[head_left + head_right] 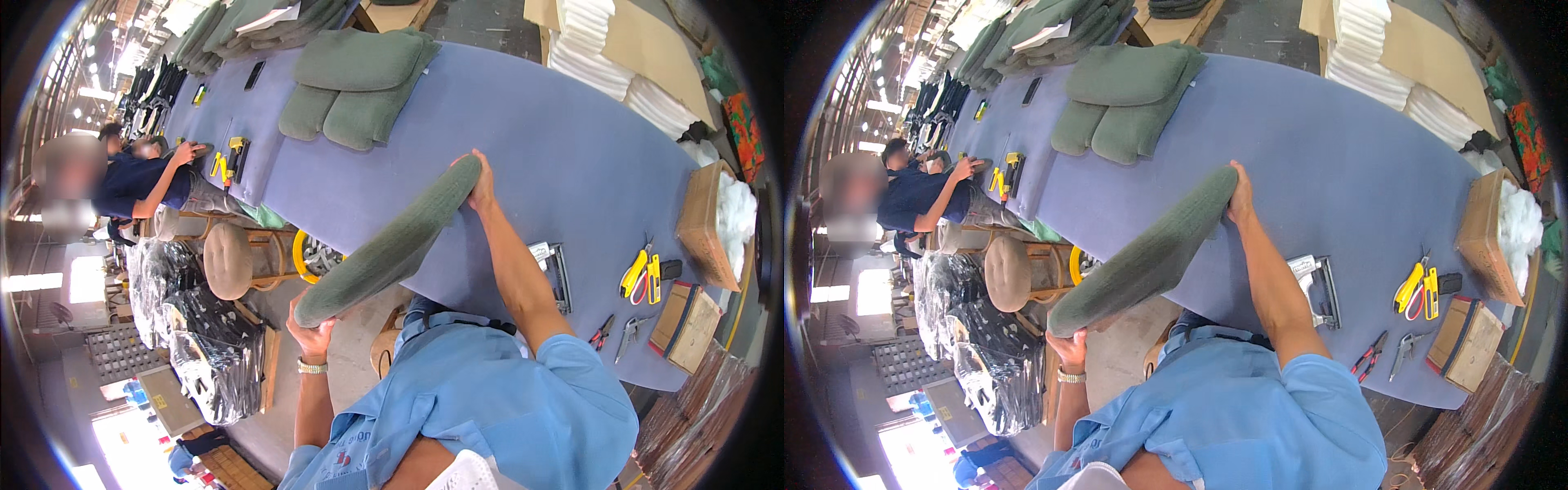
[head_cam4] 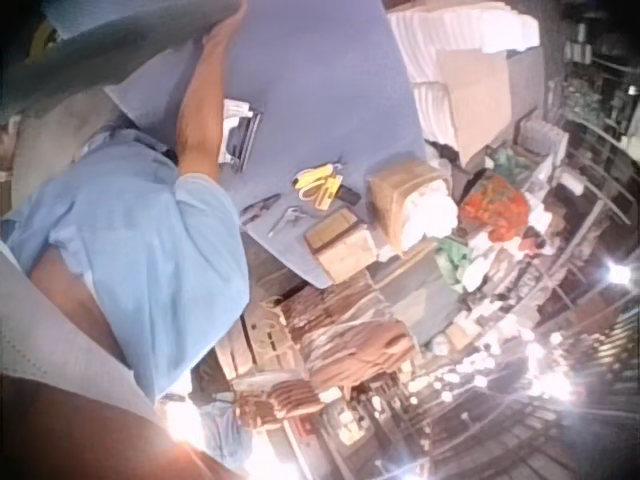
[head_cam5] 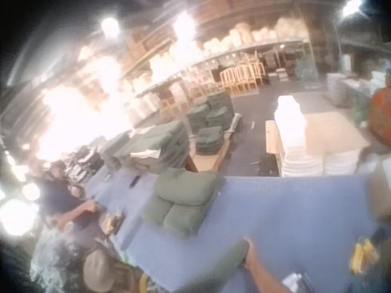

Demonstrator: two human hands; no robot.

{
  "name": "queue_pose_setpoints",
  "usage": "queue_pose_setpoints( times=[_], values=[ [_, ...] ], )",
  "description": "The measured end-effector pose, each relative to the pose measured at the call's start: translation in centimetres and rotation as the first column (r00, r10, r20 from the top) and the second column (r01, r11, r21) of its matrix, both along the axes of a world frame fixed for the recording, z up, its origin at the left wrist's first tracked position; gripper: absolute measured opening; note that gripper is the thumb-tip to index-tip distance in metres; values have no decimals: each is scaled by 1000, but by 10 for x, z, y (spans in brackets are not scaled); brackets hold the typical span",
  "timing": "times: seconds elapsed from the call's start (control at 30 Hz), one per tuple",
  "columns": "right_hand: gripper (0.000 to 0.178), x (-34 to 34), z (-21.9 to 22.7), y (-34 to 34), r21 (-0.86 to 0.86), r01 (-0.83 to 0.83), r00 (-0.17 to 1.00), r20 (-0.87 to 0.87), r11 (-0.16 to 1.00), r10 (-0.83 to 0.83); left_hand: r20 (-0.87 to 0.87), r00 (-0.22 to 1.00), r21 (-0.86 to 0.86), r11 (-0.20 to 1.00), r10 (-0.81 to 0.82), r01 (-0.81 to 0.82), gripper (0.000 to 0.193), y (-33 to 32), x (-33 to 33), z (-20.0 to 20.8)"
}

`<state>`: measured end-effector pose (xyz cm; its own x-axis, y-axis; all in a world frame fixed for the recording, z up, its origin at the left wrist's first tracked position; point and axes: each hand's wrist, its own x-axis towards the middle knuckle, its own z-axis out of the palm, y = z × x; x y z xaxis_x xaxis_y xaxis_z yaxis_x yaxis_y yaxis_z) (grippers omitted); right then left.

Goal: The person folds green fabric over foam inserts and secures the edges using a staple gun. They repeatedly pick up cushions, align the fabric, staple the sides, and place finished units on the table.

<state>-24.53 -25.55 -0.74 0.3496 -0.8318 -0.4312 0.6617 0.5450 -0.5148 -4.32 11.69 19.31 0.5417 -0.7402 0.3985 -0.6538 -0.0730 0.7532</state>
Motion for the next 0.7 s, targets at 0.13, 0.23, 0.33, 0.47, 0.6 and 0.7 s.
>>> queue_pose_setpoints(
  times=[0.13,0.23,0.33,0.47,0.6,0.7],
  values=[
    [37,-23,84,-35,-293,123,973,-151,948,-173,-115,992,121,991,-49,63,70,30,13,-27],
    [48,-65,189,-63,-626,37,902,-315,779,-295,-135,990,172,983,-43,66,75,-9,8,-30],
    [52,-84,281,-34,-756,-120,742,-499,644,-448,11,988,194,970,-154,149,71,-66,-32,-20],
    [53,-63,277,6,-883,-383,514,-446,270,-733,2,969,315,920,-246,233,69,-128,-98,-29],
    [49,-58,277,10,-926,-297,540,-364,232,-759,6,962,253,931,-273,262,70,-152,-117,-7],
    [47,-36,287,22,-931,-317,484,-323,181,-813,-11,974,230,947,-227,224,68,-168,-112,18]
  ],
)
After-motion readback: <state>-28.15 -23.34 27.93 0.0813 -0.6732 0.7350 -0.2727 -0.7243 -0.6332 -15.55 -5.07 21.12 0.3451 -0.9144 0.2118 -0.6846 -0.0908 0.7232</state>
